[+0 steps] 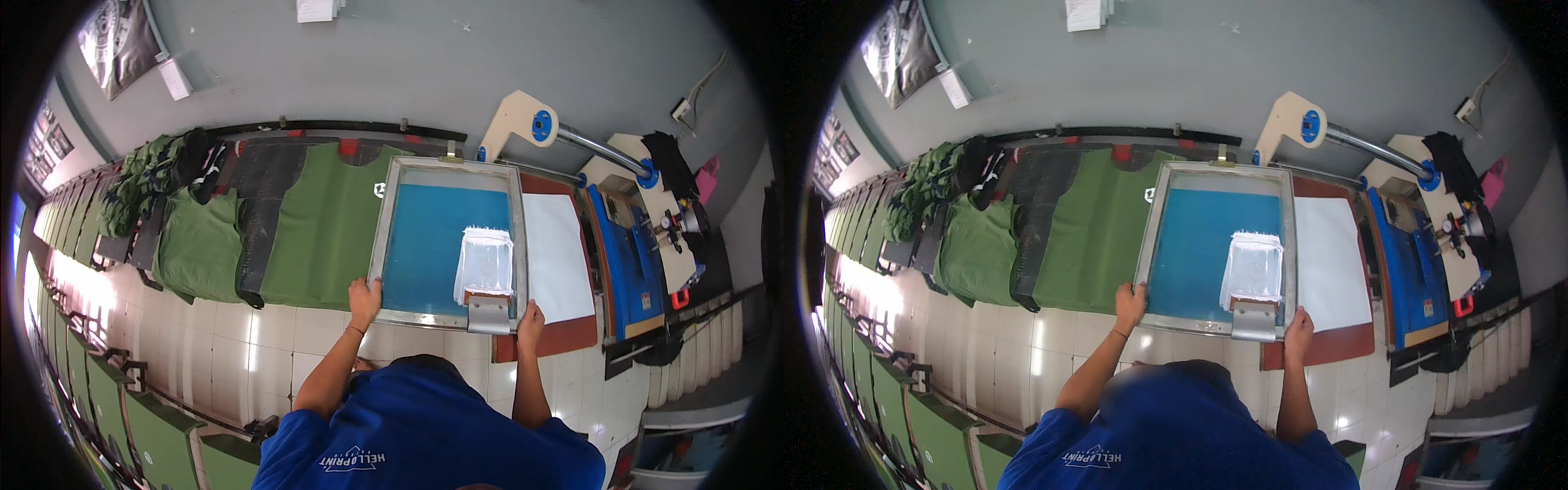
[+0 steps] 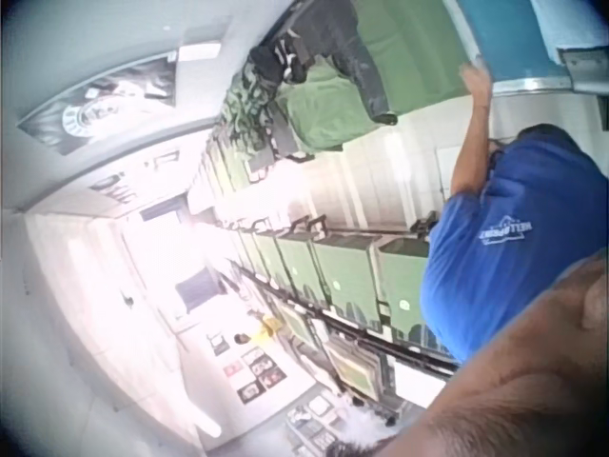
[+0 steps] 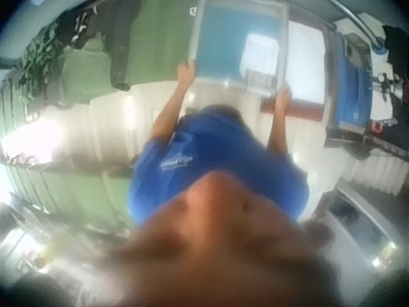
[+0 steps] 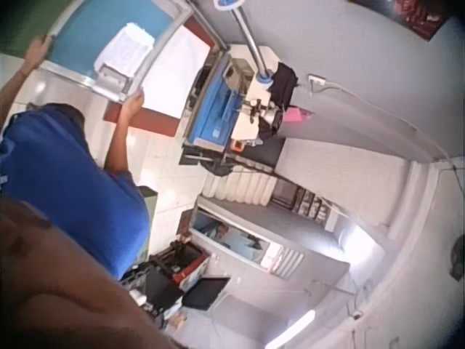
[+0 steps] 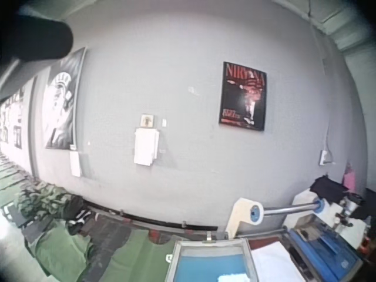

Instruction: The person uses a squeegee to spread white ink across a screen printing frame positioned over a green t-shirt. After removing the frame, the person uses a heat gun to dry the printed design on the shirt.

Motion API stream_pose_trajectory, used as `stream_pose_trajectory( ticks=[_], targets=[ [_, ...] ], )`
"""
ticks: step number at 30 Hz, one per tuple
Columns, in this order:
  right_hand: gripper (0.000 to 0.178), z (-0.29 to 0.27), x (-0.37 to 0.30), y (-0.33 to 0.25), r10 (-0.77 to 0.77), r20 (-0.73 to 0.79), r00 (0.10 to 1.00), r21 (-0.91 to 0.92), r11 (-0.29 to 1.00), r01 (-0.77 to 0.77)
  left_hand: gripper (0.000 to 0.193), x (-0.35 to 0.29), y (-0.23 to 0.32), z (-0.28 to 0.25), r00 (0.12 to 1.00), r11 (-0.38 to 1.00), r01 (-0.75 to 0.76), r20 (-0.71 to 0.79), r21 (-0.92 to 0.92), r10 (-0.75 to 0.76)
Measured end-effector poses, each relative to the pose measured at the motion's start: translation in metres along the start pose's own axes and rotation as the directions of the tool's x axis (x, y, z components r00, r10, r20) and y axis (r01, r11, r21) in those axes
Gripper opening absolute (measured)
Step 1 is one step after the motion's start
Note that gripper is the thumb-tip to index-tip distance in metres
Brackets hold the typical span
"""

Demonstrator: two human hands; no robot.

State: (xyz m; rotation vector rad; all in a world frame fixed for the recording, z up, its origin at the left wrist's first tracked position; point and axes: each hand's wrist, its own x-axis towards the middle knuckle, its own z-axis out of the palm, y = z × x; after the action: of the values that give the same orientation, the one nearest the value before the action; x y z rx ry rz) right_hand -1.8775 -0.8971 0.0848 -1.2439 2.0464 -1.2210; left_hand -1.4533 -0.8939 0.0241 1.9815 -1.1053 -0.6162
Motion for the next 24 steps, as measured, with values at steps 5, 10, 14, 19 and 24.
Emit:
stream_pose_trajectory(
  ticks=[5,10,14,19,24],
  targets=[
    [0.052,0.003,-0.006,-0.016,0.014,0.030,0.999,-0.042,0.999,-0.012,0.044,0.002,-0.014,0.008,0.995,0.993,-0.086,-0.049,0.076,0.090],
    [0.050,0.002,-0.006,-0.012,-0.002,-0.001,1.000,-0.073,0.997,0.002,0.037,-0.006,-0.013,0.010,0.975,0.977,-0.192,-0.091,0.092,0.200],
    [0.051,-0.002,-0.005,-0.016,0.043,0.047,0.998,-0.101,0.994,-0.038,0.034,-0.008,-0.017,0.011,0.960,0.971,-0.236,-0.160,-0.025,0.229],
    [0.048,-0.012,0.008,-0.005,0.104,0.138,0.985,-0.070,0.993,-0.095,0.031,-0.010,-0.006,0.011,0.968,0.981,-0.190,-0.171,-0.033,0.181],
    [0.041,-0.016,0.026,0.011,0.042,0.171,0.984,0.009,0.999,-0.044,0.028,-0.020,0.003,-0.009,0.958,0.991,-0.107,-0.276,-0.076,0.082]
  ],
)
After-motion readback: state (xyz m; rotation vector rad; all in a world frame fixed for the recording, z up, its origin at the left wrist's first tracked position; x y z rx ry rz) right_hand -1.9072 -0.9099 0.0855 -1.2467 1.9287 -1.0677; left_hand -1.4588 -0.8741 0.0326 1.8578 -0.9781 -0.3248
